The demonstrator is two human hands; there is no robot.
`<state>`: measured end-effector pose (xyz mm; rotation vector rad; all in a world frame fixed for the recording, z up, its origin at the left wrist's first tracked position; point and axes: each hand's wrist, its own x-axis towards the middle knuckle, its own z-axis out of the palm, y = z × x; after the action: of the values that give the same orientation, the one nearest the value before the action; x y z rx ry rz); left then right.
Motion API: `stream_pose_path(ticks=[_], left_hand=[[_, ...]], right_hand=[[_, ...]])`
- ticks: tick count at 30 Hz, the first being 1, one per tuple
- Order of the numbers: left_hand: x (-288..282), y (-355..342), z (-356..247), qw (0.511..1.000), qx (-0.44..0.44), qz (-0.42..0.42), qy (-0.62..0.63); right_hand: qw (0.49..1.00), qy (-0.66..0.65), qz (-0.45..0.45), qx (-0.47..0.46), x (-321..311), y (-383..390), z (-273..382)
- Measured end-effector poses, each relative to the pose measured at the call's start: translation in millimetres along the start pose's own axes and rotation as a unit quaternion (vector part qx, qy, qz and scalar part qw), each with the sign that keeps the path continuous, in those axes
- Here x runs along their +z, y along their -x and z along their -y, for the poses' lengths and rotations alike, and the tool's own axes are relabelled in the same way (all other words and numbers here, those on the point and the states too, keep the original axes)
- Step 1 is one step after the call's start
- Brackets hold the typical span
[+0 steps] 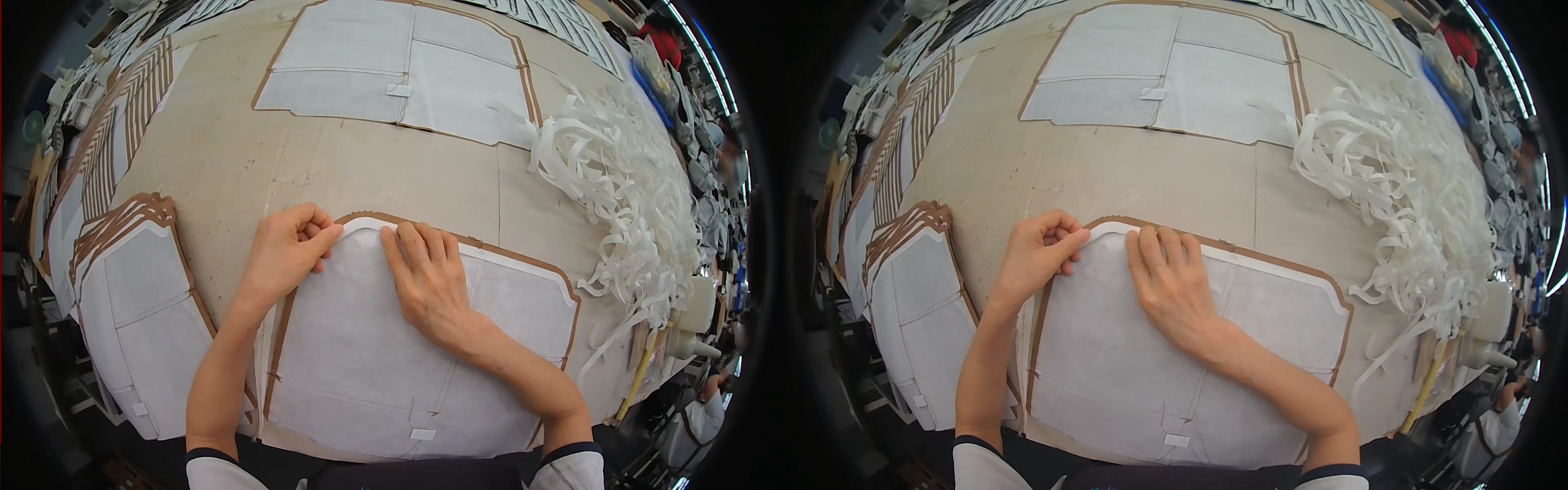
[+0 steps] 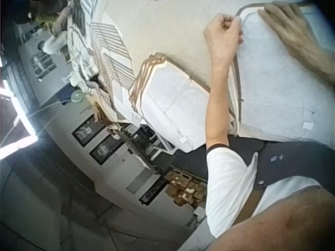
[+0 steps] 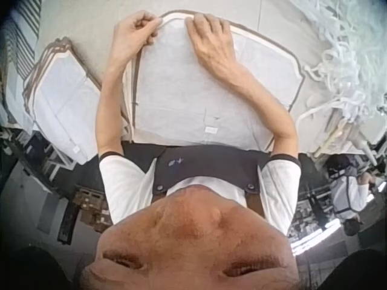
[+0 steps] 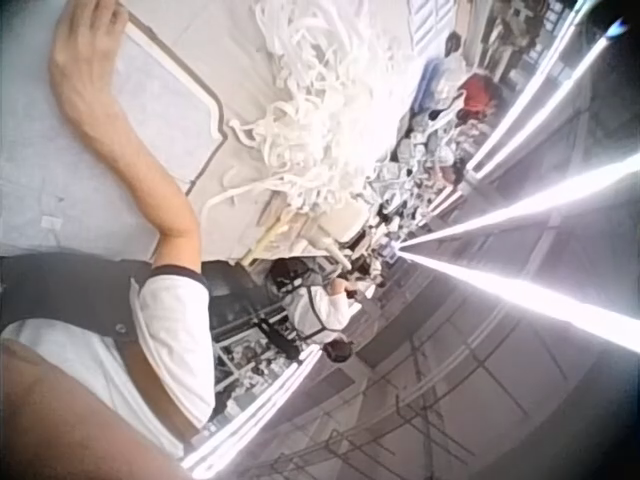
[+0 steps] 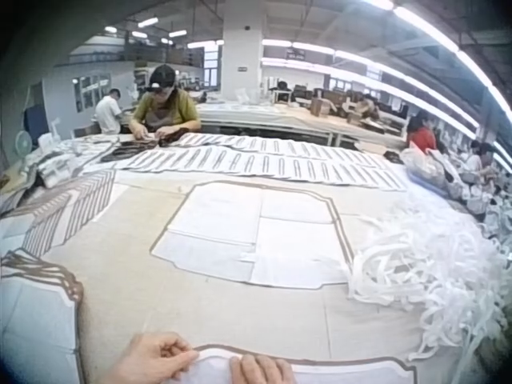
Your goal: Applying adhesive strips and white lining to leather panels at a workstation for product manufacturing.
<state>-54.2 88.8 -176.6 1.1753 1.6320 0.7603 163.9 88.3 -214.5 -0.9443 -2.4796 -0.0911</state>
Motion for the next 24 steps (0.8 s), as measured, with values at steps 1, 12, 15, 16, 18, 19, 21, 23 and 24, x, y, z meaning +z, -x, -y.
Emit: stream_pose_path(ticks=[1,12,15,16,18,19,21,23,24], left_hand=[[0,0,0,1.0,0.002,0.003,-0.008],[-1,-7,-2,0.999,-0.019,0.013,-0.037],[-1,-7,-3,0.999,-0.019,0.016,-0.04],[-1,-7,-4,0.999,-0.017,0.016,-0.037],[0,-7,-4,0.999,-0.016,0.015,-0.034],[-1,-6,-4,0.999,-0.018,0.015,-0.036],[-2,-5,-5,0.999,-0.02,0.013,-0.037],[-4,-2,-5,0.999,-0.02,0.013,-0.025],[-4,0,-4,0.999,-0.021,0.011,-0.024]], right_hand=[[1.0,0.001,0.001,-0.001,0,0,0],[1.0,-0.016,0.025,0.003,-1,-10,-1],[0.999,-0.032,0.001,-0.009,3,-14,1],[0.999,-0.032,0.002,-0.009,5,-16,2],[0.998,-0.059,-0.016,-0.014,9,-20,6],[0.998,-0.06,-0.016,-0.015,11,-23,8],[0.997,-0.076,-0.019,-0.023,13,-27,12],[0.996,-0.082,-0.025,-0.029,16,-30,15],[0.995,-0.087,-0.028,-0.032,17,-29,15]])
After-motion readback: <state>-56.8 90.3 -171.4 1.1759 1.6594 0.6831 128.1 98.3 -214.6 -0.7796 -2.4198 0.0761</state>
